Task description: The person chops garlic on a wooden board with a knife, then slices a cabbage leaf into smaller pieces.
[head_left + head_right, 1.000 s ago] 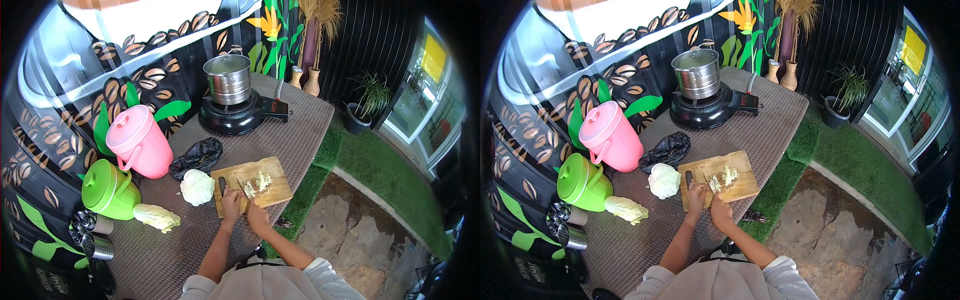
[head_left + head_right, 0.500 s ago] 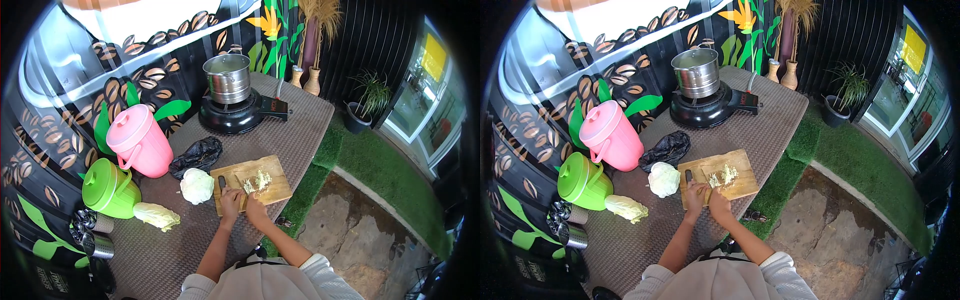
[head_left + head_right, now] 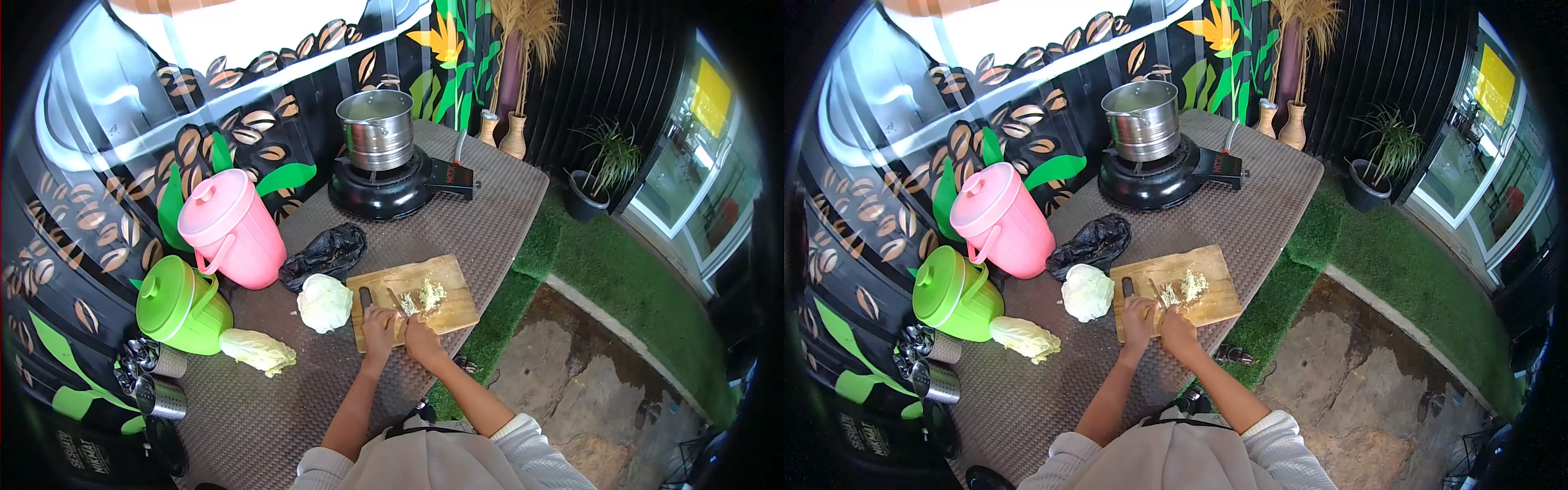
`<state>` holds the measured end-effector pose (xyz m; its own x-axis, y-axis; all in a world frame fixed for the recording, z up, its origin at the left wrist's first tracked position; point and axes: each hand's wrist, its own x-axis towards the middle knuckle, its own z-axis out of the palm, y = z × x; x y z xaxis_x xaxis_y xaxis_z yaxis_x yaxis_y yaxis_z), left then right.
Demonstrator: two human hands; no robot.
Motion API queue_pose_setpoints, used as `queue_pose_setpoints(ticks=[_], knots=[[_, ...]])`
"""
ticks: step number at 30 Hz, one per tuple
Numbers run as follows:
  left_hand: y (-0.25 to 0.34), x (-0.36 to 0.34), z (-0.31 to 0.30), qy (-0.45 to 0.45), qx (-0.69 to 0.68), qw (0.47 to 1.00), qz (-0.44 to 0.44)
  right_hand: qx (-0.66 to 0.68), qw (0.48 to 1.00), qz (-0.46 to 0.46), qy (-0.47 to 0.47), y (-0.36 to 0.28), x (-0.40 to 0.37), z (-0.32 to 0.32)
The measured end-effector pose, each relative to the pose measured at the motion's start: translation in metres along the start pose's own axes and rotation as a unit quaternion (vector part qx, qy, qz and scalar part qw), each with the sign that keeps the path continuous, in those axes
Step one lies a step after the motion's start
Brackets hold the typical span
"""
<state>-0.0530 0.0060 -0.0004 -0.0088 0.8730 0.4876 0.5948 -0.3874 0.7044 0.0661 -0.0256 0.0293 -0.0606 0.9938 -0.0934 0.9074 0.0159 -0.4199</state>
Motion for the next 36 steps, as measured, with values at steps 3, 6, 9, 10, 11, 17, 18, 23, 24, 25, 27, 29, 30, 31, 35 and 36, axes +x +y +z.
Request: queue_pose_setpoints(ticks=[3,6,9,10,11,17,18,23,24,25,27,29,30,31,35,36], knots=[[-0.001,0.0,0.0,-0.009,-0.017,1.0,-0.006,0.02,0.999,0.03,0.02,-0.005,-0.015,0.007],[-0.001,0.001,0.0,-0.009,-0.02,1.0,0.007,0.018,0.997,0.069,-0.013,-0.009,-0.017,0.013],[0.001,-0.002,-0.001,0.007,-0.028,1.0,-0.006,0.05,0.995,0.062,-0.051,-0.007,-0.006,-0.005],[0.001,-0.001,-0.001,0.021,-0.037,0.999,-0.021,0.051,0.995,0.063,-0.051,-0.006,-0.003,-0.009],[0.001,0.0,0.0,0.021,-0.037,0.999,-0.02,0.036,0.997,0.04,-0.053,-0.004,-0.001,-0.013],[-0.008,-0.001,0.006,0.037,-0.052,0.998,-0.009,0.005,0.999,0.049,-0.018,-0.008,-0.01,0.013],[-0.008,-0.001,0.006,0.038,-0.05,0.998,-0.005,0.006,0.997,0.07,-0.015,-0.011,-0.012,0.013],[-0.005,-0.002,0.004,0.025,-0.058,0.998,-0.005,0.028,1.0,0.01,-0.002,-0.002,-0.002,0.003],[-0.006,-0.003,0.005,0.024,-0.051,0.998,-0.007,0.019,1.0,-0.021,0.005,0.001,-0.001,0.002],[-0.007,-0.003,0.006,0.024,-0.044,0.999,-0.009,0.019,1.0,-0.022,0.006,-0.001,-0.003,0.004],[-0.008,-0.003,0.008,0.036,-0.038,0.999,0.004,0.028,0.998,0.062,-0.005,-0.009,-0.013,0.01],[-0.008,-0.003,0.011,0.047,-0.033,0.998,0.014,0.039,0.996,0.082,-0.018,-0.01,-0.011,0.009],[-0.007,-0.003,0.009,0.04,-0.031,0.999,0.014,0.046,0.996,0.07,-0.015,-0.009,-0.005,0.009],[-0.006,-0.004,0.007,0.031,-0.028,0.999,0.014,0.055,0.997,0.059,-0.013,-0.009,-0.003,0.009],[-0.004,-0.006,0.006,0.032,-0.05,0.998,-0.006,0.029,1.0,0.005,-0.011,-0.006,-0.004,-0.001],[-0.006,-0.007,0.007,0.028,-0.059,0.997,-0.033,0.026,0.999,0.02,-0.01,-0.008,-0.009,-0.001]])
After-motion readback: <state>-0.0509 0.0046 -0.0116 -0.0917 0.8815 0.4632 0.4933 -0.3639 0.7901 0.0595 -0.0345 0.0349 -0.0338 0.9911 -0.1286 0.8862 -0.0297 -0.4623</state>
